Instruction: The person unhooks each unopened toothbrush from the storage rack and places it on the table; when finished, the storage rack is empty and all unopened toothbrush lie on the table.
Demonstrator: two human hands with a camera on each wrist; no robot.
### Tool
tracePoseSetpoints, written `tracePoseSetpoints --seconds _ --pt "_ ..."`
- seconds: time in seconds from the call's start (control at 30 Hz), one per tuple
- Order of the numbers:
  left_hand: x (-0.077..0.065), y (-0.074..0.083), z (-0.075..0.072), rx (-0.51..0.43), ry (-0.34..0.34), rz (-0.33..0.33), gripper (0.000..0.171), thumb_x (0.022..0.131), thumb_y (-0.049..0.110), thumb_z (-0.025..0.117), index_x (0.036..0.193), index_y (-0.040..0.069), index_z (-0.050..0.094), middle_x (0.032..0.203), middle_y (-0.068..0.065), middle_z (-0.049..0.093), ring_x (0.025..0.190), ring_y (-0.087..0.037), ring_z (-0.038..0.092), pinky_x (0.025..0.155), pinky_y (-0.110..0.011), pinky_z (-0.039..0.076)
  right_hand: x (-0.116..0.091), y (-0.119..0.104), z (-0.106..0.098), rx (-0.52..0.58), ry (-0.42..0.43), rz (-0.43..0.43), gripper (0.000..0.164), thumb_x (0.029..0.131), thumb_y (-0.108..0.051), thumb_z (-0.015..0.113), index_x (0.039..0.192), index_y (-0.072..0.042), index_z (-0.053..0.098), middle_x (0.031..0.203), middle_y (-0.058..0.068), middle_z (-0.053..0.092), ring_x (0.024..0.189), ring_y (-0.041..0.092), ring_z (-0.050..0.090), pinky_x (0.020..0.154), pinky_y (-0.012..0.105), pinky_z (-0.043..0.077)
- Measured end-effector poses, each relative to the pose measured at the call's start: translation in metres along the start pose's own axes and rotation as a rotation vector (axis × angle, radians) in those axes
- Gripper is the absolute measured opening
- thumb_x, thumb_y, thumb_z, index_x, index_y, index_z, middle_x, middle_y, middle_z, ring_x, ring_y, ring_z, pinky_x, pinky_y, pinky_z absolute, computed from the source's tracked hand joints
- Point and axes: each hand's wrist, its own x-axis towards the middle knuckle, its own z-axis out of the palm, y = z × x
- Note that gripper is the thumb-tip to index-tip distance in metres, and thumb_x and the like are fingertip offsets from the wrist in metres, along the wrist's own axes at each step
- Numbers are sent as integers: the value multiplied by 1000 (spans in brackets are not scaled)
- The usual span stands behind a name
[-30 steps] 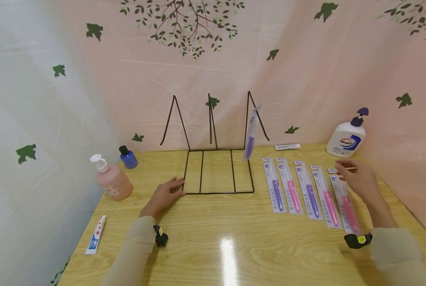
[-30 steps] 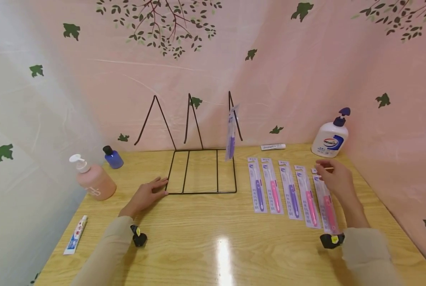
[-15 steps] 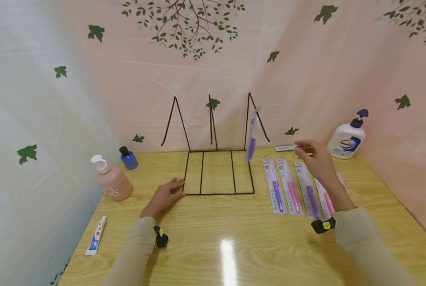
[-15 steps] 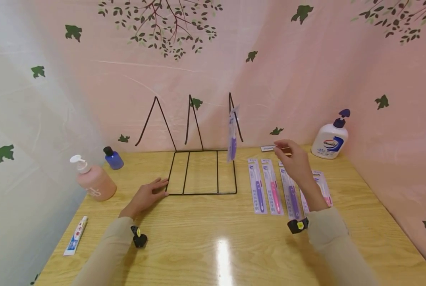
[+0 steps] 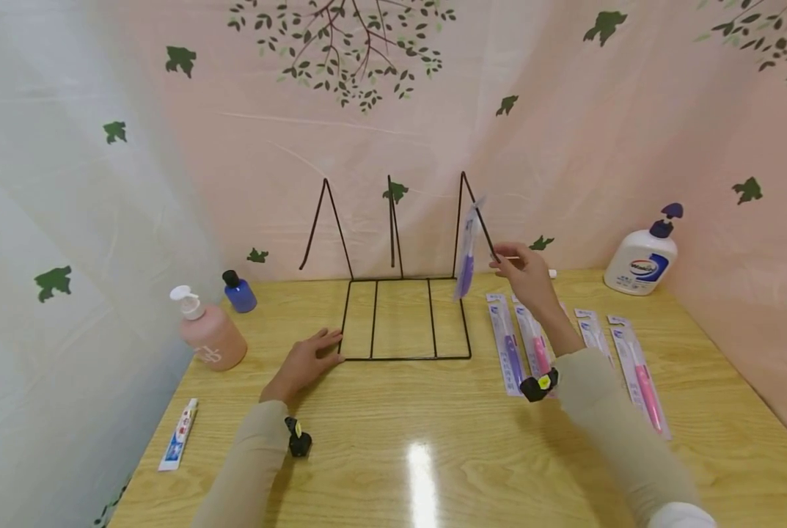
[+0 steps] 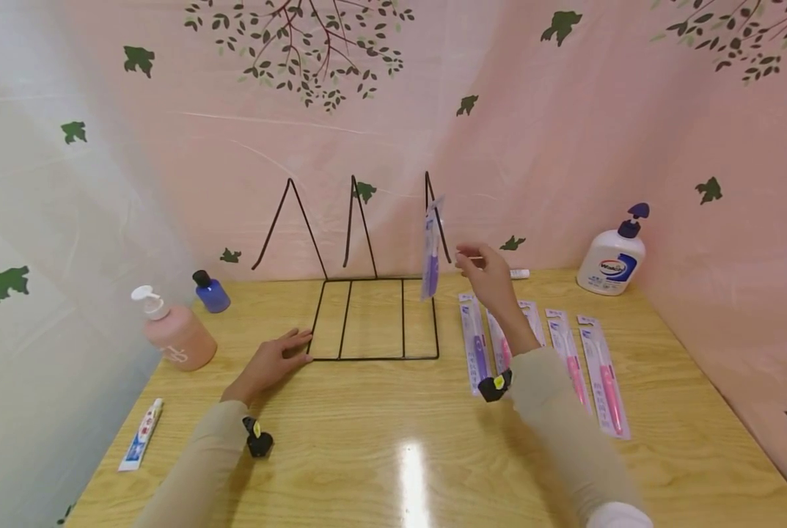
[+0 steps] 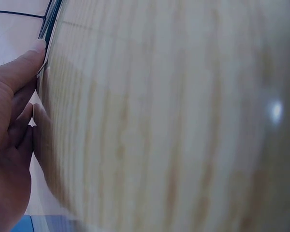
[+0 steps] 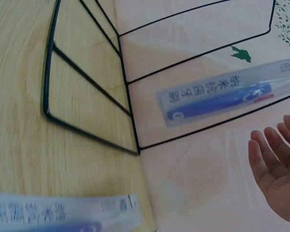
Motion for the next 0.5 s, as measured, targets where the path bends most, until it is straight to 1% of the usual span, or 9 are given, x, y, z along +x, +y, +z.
tracePoseSetpoints --seconds 0.03,0.13,0.23,0.27,0.33,0.43,0.5 --pt "0 0 0 -2 0 -1 56 91 30 65 141 11 49 151 -4 39 144 -31 26 113 -56 24 3 -1 4 27 -10 -2 34 100 -13 51 130 3 53 123 22 57 102 19 63 87 26 54" --pt "0 0 0 -3 1 4 56 91 31 65 141 11 49 151 -5 40 144 -31 26 113 -56 25 10 -4 15 76 -21 -12 35 100 -15 49 131 1 53 127 23 56 106 16 62 91 30 52" --pt "-1 0 0 -11 1 9 56 91 30 65 141 10 50 151 -5 40 144 -31 26 113 -56 25 15 -5 23 117 -11 -34 32 101 -16 48 128 0 56 124 22 58 104 12 61 93 31 52" --pt "-1 0 0 -15 1 9 56 91 30 65 140 11 50 151 -5 40 144 -31 26 113 -56 25 16 -5 25 130 -1 -41 30 101 -14 48 126 1 56 120 21 59 102 10 61 92 31 52" --pt "-1 0 0 -25 2 9 56 91 30 66 140 11 50 151 -5 40 144 -31 25 113 -55 25 17 -5 28 163 18 -54 27 100 -11 48 121 4 57 112 17 61 99 10 61 90 28 53" --pt "-1 -1 0 -26 5 12 56 91 31 66 140 10 50 151 -4 40 144 -31 25 113 -55 25 18 -5 31 215 44 -69 22 99 -6 49 115 7 57 102 8 62 93 8 62 85 21 53" --pt "-1 -1 0 -22 6 11 56 91 31 66 140 10 50 151 -5 40 144 -31 26 113 -55 25 18 -6 32 242 49 -83 21 98 -5 50 112 9 57 97 3 63 91 7 62 83 19 53"
